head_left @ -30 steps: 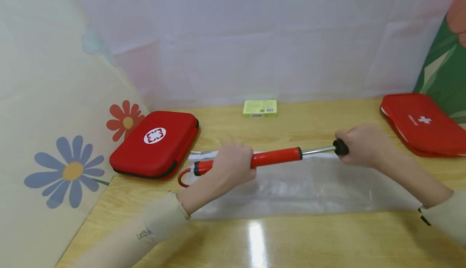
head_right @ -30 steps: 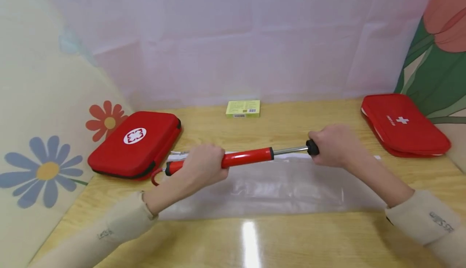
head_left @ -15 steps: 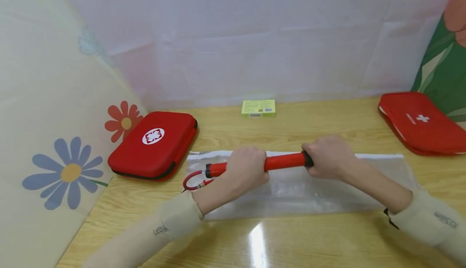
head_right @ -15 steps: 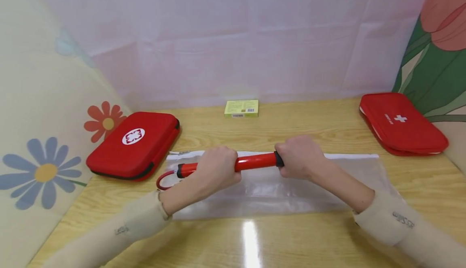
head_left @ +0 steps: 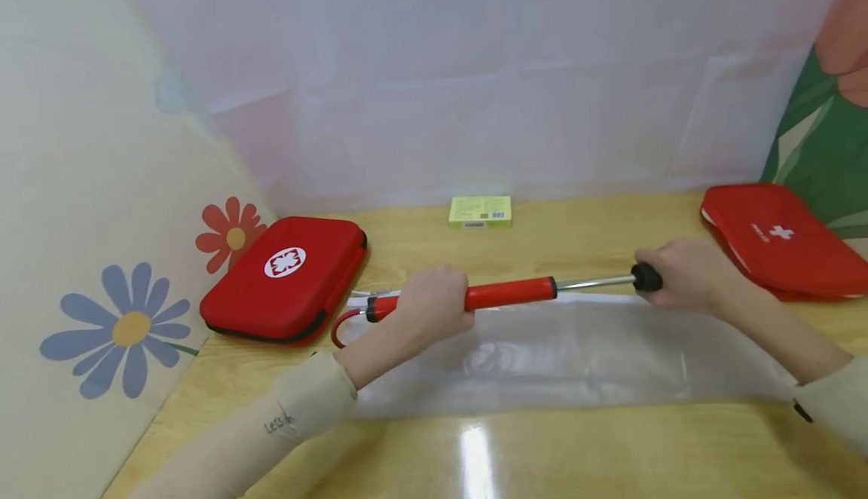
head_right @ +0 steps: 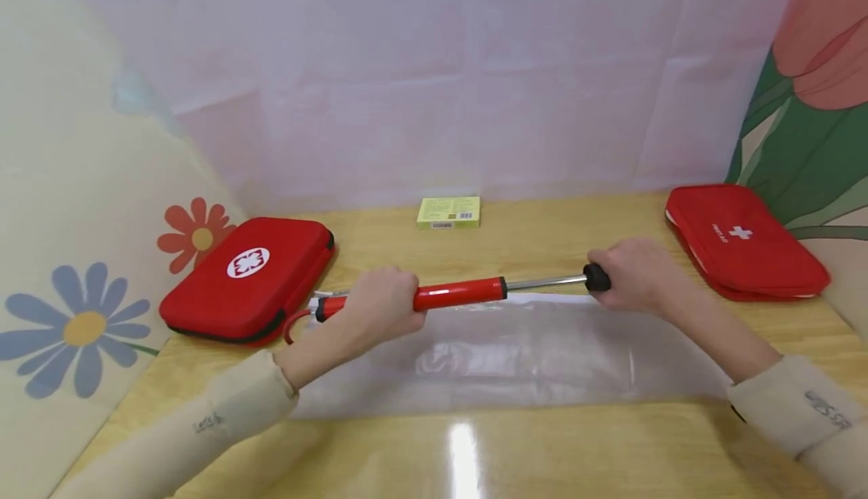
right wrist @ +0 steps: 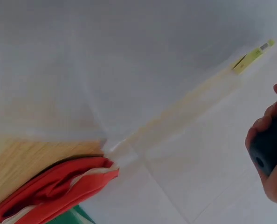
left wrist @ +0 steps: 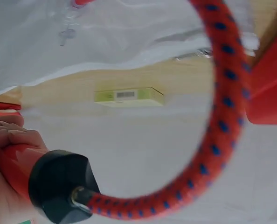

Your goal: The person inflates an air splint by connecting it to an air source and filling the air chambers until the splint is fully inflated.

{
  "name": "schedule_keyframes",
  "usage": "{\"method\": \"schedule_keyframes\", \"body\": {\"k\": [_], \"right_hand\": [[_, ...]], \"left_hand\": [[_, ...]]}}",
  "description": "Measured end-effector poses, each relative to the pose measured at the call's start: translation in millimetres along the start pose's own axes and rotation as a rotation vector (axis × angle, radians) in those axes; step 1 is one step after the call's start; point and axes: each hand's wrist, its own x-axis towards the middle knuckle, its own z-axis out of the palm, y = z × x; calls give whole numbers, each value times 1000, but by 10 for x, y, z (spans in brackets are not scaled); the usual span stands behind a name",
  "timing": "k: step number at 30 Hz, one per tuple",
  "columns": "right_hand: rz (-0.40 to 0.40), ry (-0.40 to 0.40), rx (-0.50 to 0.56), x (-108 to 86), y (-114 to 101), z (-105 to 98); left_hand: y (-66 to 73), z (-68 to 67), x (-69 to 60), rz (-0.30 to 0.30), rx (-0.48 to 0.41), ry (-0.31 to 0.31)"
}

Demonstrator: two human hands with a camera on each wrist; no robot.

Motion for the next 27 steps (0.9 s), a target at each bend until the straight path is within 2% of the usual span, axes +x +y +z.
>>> {"method": "schedule_keyframes", "body": {"k": [4,6,9,17,22,27], "right_hand": [[26,-36,-26,126,-185,-7],[59,-99,-28,221,-328,-48],[63,-152,-37,350,-508,-95],[-1,-143,-33,617,-842,14],[-48,-128,-33,638,-881,104],[-24,-107,31,506,-680,85]], "left_hand": [[29,2,6,-9,2,18],[58,-7,1,-34,-3,29],[102,-26,-13,-56,-7,36],[149,-10,-6,-48,-7,47],[77,79,3,-8,6,12],[-81,98,-33,-18,14,-13]]}}
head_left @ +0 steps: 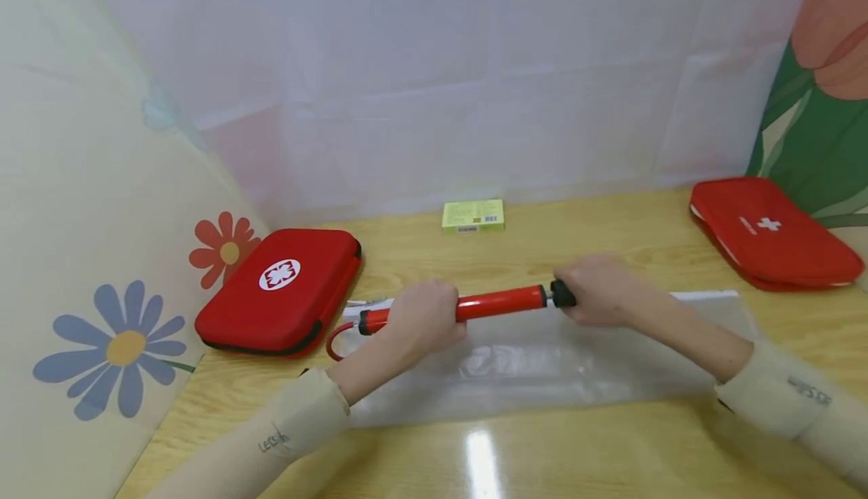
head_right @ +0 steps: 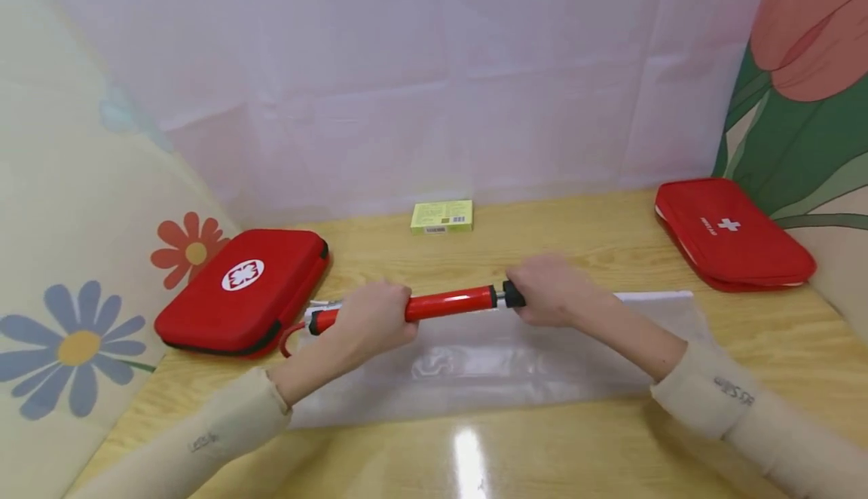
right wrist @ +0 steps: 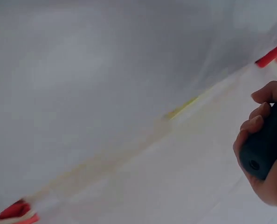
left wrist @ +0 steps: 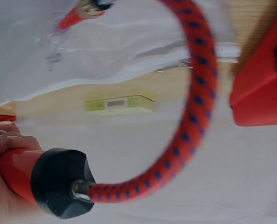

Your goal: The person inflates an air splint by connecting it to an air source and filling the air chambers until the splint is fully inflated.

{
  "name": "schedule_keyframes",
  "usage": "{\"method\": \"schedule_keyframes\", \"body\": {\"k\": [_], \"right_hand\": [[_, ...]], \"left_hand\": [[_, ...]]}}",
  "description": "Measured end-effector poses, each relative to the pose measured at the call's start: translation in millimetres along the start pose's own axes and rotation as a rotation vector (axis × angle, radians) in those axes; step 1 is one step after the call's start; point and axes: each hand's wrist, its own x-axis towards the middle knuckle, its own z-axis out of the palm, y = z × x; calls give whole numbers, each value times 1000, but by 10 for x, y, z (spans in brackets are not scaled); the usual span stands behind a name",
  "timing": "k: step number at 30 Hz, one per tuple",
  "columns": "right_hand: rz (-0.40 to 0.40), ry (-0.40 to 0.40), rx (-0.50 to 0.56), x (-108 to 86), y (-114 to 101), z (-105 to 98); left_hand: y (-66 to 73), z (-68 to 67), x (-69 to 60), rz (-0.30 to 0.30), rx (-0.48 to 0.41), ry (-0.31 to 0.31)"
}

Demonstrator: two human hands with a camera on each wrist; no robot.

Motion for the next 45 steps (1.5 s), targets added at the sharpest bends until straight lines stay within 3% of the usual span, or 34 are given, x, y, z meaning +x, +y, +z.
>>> {"method": "schedule_keyframes", "body": {"k": [4,7,12,15,20,24,30,35,39,42,45], "right_hand": [[29,72,4,-196,308,-6],[10,91,-35,-305,412,-11],[18,-4,-59,-294,223,-101],[51,-53,-49,-211,79,-135],[33,-58,-48,-65,-100,-94],[23,-46,-31,-2,-171,-68],[-7,42,11,-65,48,-13],[-5,139,-12,-309,477,-22],[-30,211,-66,-468,692,-5],[-9,173,-76,-432,616,17],[40,73,-63,-316,422,17]], "left_hand": [[-134,8,-43,-29,-11,-5],[-95,21,-88,-22,1,19],[134,-11,-136,18,-75,50],[214,-42,-104,2,-93,50],[337,-83,-41,-1,-65,22],[401,-86,-3,28,-44,37],[269,-127,52,47,-33,19],[41,-88,37,-17,-53,-22],[-27,-75,19,-37,-7,-8],[36,-67,10,-1,21,34],[144,-69,-11,18,10,70]]}}
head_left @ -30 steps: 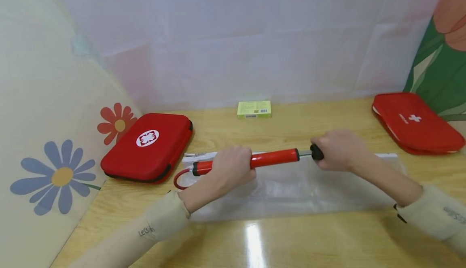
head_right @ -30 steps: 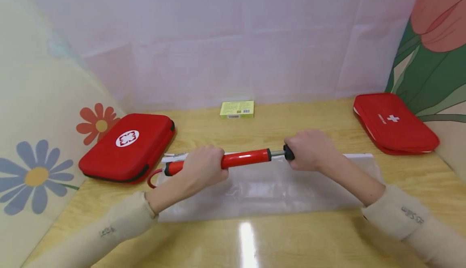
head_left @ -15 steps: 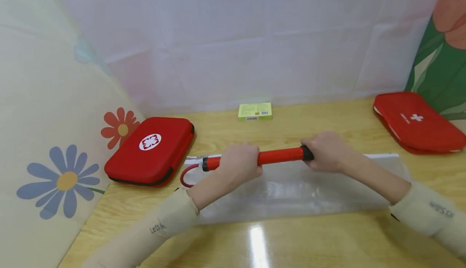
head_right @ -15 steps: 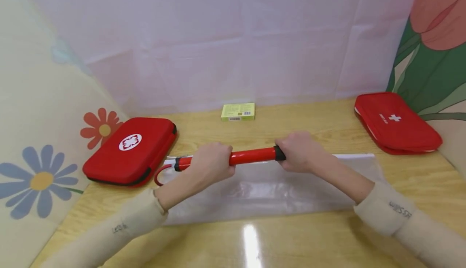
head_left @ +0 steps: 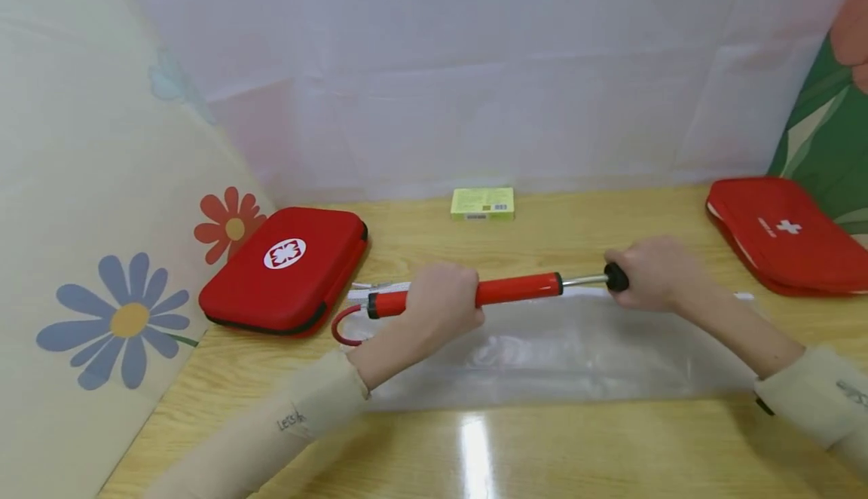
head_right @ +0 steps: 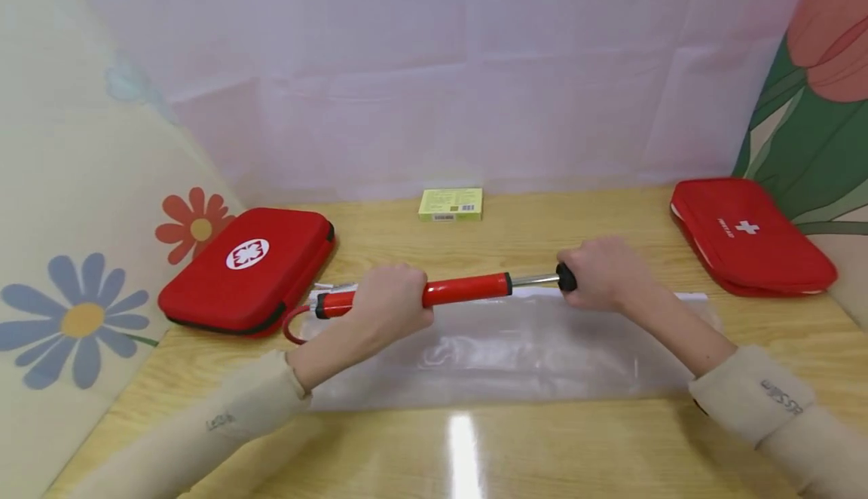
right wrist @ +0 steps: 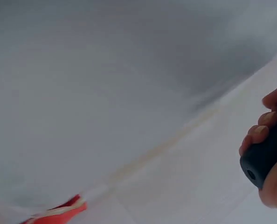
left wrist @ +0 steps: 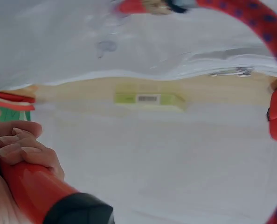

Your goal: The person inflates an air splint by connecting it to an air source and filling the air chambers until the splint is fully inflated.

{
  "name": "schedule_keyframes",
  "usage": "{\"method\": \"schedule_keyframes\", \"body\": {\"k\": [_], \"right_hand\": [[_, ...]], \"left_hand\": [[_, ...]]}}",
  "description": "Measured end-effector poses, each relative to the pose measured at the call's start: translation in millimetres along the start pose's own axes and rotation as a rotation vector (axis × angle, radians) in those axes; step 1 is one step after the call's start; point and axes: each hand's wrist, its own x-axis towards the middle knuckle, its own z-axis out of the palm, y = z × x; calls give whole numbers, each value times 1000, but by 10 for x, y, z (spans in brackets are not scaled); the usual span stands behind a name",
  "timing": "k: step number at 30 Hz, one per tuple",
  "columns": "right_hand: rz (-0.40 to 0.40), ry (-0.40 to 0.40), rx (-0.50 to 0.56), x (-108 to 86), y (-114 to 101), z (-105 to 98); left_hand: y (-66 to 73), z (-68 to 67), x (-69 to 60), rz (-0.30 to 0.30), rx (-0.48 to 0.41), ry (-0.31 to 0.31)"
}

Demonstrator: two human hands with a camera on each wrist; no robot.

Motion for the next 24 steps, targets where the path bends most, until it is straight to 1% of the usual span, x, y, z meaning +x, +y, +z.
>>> {"method": "schedule_keyframes", "body": {"k": [2,3,7,10,13,15,16,18,19,21,23,24], "right_hand": [[27,-62,28,72,-143,-23],[33,-79,36,104,-206,-36],[28,-105,60,216,-418,-77],[13,-130,65,280,-534,-87],[13,-144,80,295,-591,-77],[4,-125,96,260,-565,-48],[7,-121,111,226,-532,-39],[11,-88,131,133,-410,-15],[5,-50,132,80,-326,2],[-15,49,135,-26,-127,38],[-42,140,108,-104,59,57],[-57,174,87,-124,120,63]], "left_hand": [[67,-15,-11,-6,-14,10],[95,-24,-15,-16,-23,6],[176,-31,-16,-48,-26,-30],[217,-16,-14,-33,-20,-53],[228,-8,-20,15,-18,-52],[206,-12,-29,51,-23,-50],[182,-14,-35,61,-29,-57],[102,-12,-47,67,-24,-66],[48,-14,-57,56,-26,-78],[-75,-11,-78,26,-14,-95],[-187,1,-93,6,-1,-93],[-221,6,-99,1,7,-95]]}}
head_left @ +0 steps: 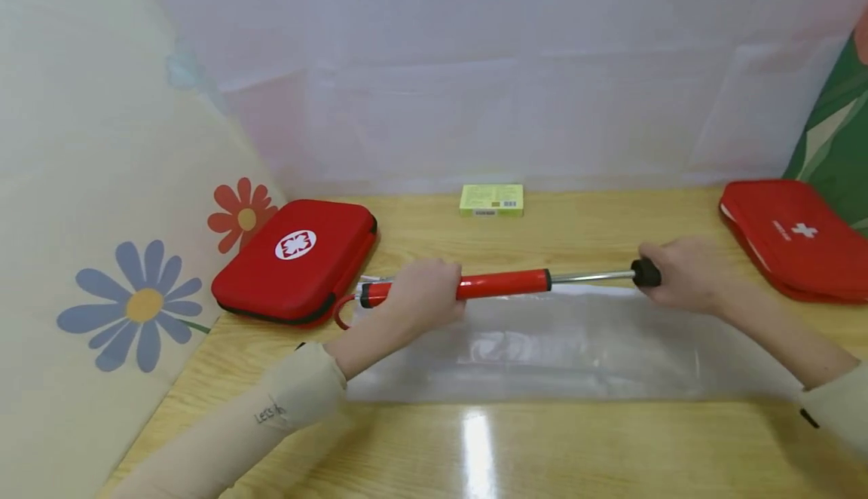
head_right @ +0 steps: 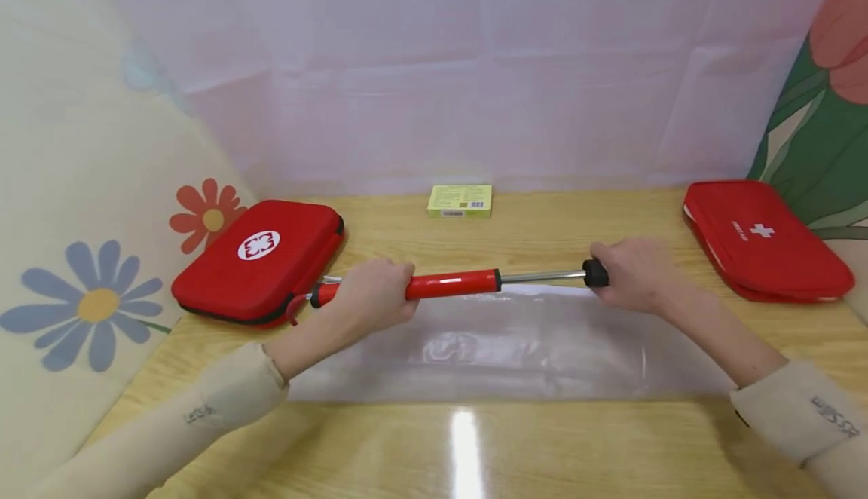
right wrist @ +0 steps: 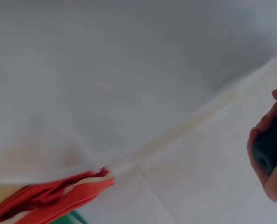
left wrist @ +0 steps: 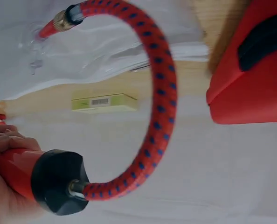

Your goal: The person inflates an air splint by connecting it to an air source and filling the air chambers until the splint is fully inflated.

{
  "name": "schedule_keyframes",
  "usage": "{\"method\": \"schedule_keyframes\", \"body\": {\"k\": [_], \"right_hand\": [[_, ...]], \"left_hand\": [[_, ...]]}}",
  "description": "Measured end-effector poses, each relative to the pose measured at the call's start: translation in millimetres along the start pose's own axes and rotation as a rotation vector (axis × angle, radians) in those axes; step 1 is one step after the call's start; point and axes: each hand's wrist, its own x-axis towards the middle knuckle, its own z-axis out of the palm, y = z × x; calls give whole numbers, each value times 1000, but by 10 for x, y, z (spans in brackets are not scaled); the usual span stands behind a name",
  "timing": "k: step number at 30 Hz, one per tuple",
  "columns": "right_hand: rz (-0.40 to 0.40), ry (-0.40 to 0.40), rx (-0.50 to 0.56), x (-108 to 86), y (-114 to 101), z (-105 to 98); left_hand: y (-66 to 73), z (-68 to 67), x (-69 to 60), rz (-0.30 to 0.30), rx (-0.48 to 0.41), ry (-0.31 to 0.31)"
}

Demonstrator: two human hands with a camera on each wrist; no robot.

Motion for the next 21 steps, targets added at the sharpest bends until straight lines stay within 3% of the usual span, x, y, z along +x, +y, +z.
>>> {"method": "schedule_keyframes", "body": {"k": [2,6,9,15,21], "right_hand": [[-22,18,-49,-22,52,-17],[30,-128,-98,66,-118,-56],[83,-228,-64,171,-295,-57],[108,-290,-33,391,-575,-65],[127,-338,-33,545,-802,-57]], "left_hand": [[-19,25,13,6,12,16],[64,67,32,21,12,58],[128,67,28,14,2,85],[249,9,23,2,-30,100],[362,-30,32,-2,-55,72]]}}
